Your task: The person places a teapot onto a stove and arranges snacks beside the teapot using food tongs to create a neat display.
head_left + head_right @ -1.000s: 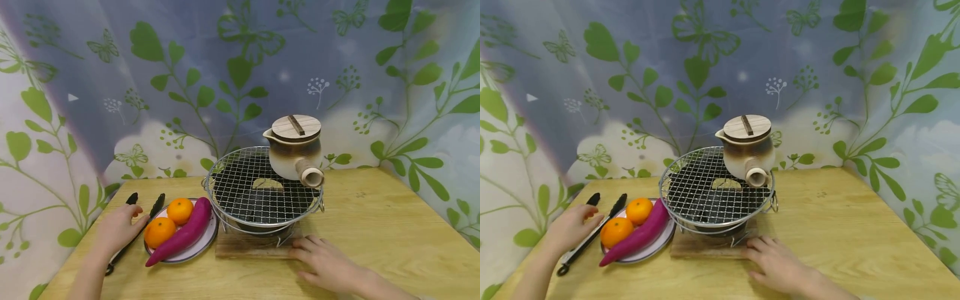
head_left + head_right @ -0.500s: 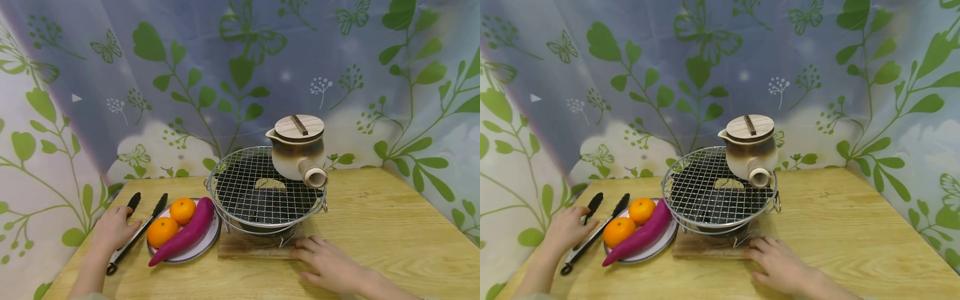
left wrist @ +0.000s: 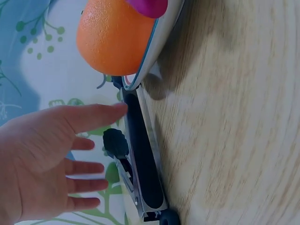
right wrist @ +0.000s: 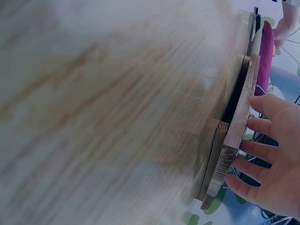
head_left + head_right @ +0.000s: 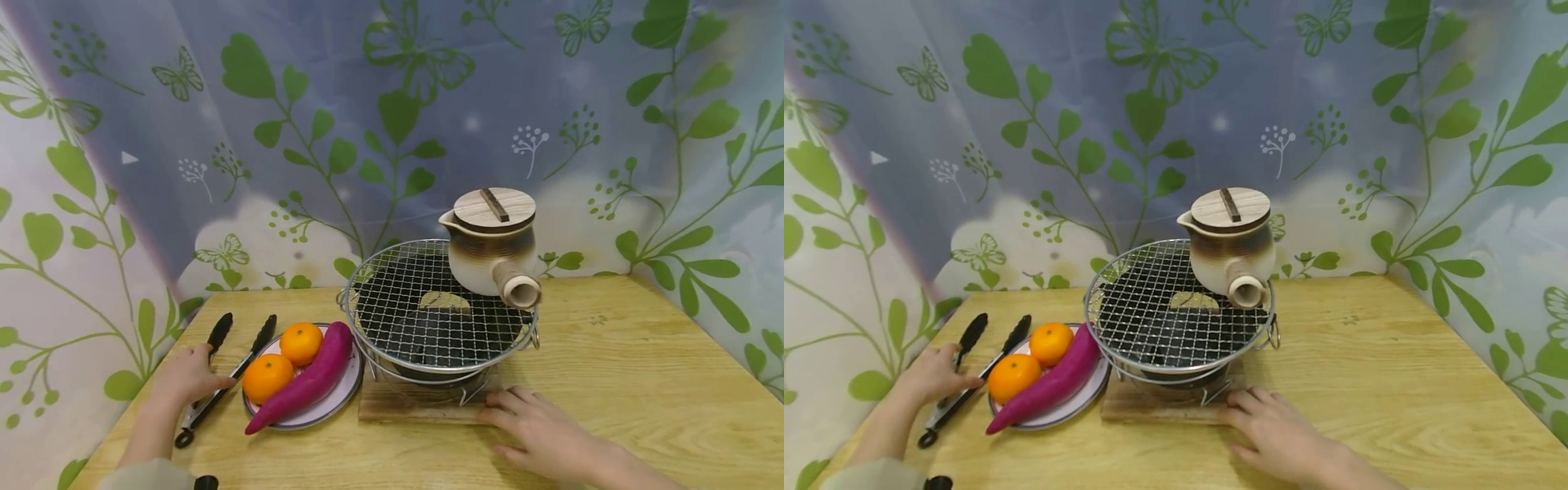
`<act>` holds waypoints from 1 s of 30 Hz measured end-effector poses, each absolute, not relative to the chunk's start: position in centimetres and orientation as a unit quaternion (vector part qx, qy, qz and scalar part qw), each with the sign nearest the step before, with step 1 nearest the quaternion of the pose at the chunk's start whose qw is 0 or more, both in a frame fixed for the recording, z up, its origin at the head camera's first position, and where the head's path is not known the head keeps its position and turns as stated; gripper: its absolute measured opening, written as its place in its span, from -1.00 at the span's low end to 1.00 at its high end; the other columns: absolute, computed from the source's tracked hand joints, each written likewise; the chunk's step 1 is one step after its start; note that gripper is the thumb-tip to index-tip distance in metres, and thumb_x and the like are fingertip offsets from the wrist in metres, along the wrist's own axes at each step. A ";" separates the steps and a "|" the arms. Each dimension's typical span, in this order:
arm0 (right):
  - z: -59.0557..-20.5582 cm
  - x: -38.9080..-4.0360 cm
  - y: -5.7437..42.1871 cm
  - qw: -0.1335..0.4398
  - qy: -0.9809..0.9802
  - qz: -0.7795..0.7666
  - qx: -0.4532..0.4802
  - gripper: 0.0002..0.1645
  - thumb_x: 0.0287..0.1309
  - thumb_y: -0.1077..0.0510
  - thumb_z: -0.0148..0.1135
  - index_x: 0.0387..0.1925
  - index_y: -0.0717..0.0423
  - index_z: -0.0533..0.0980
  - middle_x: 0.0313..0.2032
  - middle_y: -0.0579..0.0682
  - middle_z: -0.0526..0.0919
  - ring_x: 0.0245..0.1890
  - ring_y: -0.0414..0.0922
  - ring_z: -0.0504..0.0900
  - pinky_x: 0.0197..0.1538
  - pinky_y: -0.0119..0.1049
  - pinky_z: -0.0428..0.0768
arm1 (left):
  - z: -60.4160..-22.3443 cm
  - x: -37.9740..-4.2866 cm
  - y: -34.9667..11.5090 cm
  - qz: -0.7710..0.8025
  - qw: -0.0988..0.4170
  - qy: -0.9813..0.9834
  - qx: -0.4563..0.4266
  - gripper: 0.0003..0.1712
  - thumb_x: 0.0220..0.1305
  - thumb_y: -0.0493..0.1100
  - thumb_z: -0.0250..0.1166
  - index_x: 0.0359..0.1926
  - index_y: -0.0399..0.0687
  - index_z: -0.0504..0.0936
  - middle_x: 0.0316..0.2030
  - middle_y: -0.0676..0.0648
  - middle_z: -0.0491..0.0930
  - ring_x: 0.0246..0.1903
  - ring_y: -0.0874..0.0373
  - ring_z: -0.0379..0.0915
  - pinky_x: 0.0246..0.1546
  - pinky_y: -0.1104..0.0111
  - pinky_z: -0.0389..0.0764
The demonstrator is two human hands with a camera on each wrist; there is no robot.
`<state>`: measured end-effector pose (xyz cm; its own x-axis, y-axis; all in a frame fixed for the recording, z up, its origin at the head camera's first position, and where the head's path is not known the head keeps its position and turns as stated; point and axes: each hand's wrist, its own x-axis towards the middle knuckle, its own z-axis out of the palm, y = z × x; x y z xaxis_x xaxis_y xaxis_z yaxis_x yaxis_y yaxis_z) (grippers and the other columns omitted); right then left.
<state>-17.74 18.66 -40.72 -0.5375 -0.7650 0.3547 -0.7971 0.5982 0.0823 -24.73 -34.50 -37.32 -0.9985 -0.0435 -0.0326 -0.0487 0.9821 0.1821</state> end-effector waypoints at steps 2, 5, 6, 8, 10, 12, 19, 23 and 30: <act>-40.6 -17.7 18.7 0.185 -0.875 0.043 0.445 -0.52 -0.04 -0.07 0.33 -0.03 -0.06 0.54 -0.05 -0.01 0.52 -0.10 -0.01 0.48 -0.14 -0.05 0.53 | -37.3 -24.9 -34.5 0.095 0.027 0.995 -0.024 0.10 -0.13 0.24 0.38 0.14 -0.59 0.23 0.00 -0.68 0.23 -0.06 -0.53 0.25 -0.13 -0.19 0.37; -40.6 -17.6 18.7 0.186 -0.877 0.041 0.441 -0.52 -0.05 -0.08 0.33 -0.04 -0.06 0.54 -0.06 -0.02 0.53 -0.10 -0.01 0.48 -0.14 -0.04 0.53 | -37.4 -25.2 -34.5 0.101 0.035 0.994 -0.024 0.06 -0.15 0.25 0.39 0.06 -0.60 0.28 -0.05 -0.66 0.27 -0.11 -0.48 0.31 -0.15 -0.16 0.40; -40.6 -17.6 18.7 0.186 -0.878 0.040 0.440 -0.52 -0.06 -0.08 0.33 -0.04 -0.06 0.55 -0.06 -0.02 0.53 -0.10 -0.01 0.49 -0.14 -0.04 0.53 | -37.6 -25.2 -34.6 0.101 0.038 0.994 -0.023 0.05 -0.15 0.26 0.39 0.03 -0.60 0.30 -0.08 -0.65 0.29 -0.13 -0.46 0.32 -0.16 -0.15 0.41; -40.6 -17.6 18.7 0.186 -0.878 0.037 0.439 -0.52 -0.05 -0.09 0.32 -0.05 -0.06 0.55 -0.06 -0.02 0.54 -0.11 -0.02 0.49 -0.14 -0.04 0.53 | -37.8 -25.3 -34.6 0.104 0.042 0.993 -0.025 0.02 -0.15 0.28 0.39 -0.03 -0.59 0.31 -0.14 -0.61 0.32 -0.18 -0.41 0.35 -0.19 -0.13 0.43; -40.7 -17.6 18.7 0.184 -0.878 0.033 0.440 -0.52 -0.04 -0.10 0.31 -0.05 -0.05 0.55 -0.06 -0.01 0.54 -0.11 0.00 0.49 -0.15 -0.03 0.52 | -38.1 -25.4 -34.7 0.102 0.044 0.993 -0.028 0.02 -0.14 0.29 0.37 -0.06 -0.59 0.32 -0.19 -0.57 0.34 -0.21 -0.38 0.37 -0.22 -0.11 0.44; -40.9 -17.7 18.7 0.185 -0.877 0.030 0.442 -0.52 -0.03 -0.11 0.31 -0.05 -0.05 0.55 -0.06 -0.02 0.53 -0.11 -0.01 0.49 -0.16 -0.04 0.53 | -38.3 -25.5 -34.8 0.101 0.044 0.993 -0.031 0.03 -0.14 0.32 0.36 -0.07 -0.60 0.30 -0.22 -0.56 0.35 -0.22 -0.39 0.36 -0.22 -0.10 0.44; -40.8 -17.7 18.5 0.177 -0.877 0.033 0.446 -0.52 -0.02 -0.10 0.31 -0.03 -0.05 0.54 -0.06 -0.04 0.53 -0.10 -0.02 0.49 -0.16 -0.04 0.53 | -38.6 -25.6 -34.7 0.099 0.038 0.993 -0.045 0.06 -0.14 0.36 0.33 -0.08 -0.60 0.28 -0.23 -0.57 0.34 -0.21 -0.43 0.33 -0.20 -0.13 0.42; -40.7 -17.7 18.4 0.171 -0.880 0.037 0.442 -0.52 0.01 -0.09 0.30 -0.02 -0.06 0.53 -0.05 -0.04 0.52 -0.09 -0.03 0.48 -0.14 -0.04 0.53 | -38.7 -25.9 -34.7 0.104 0.037 0.992 -0.059 0.11 -0.16 0.39 0.31 -0.05 -0.61 0.27 -0.19 -0.61 0.31 -0.19 -0.46 0.32 -0.19 -0.15 0.41; -40.7 -17.6 18.4 0.187 -0.874 0.038 0.447 -0.52 -0.02 -0.08 0.32 -0.03 -0.06 0.54 -0.07 -0.05 0.52 -0.10 -0.05 0.48 -0.14 -0.07 0.53 | -39.3 -26.5 -34.6 0.105 0.031 0.991 -0.079 0.21 -0.18 0.49 0.24 -0.02 -0.65 0.25 -0.14 -0.66 0.26 -0.16 -0.52 0.29 -0.18 -0.16 0.41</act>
<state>-17.58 18.37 -40.65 -0.5312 -0.7665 0.3611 -0.7949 0.5983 0.1008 -26.52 -34.55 -39.32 -0.9857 -0.1497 -0.0776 -0.1626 0.9656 0.2028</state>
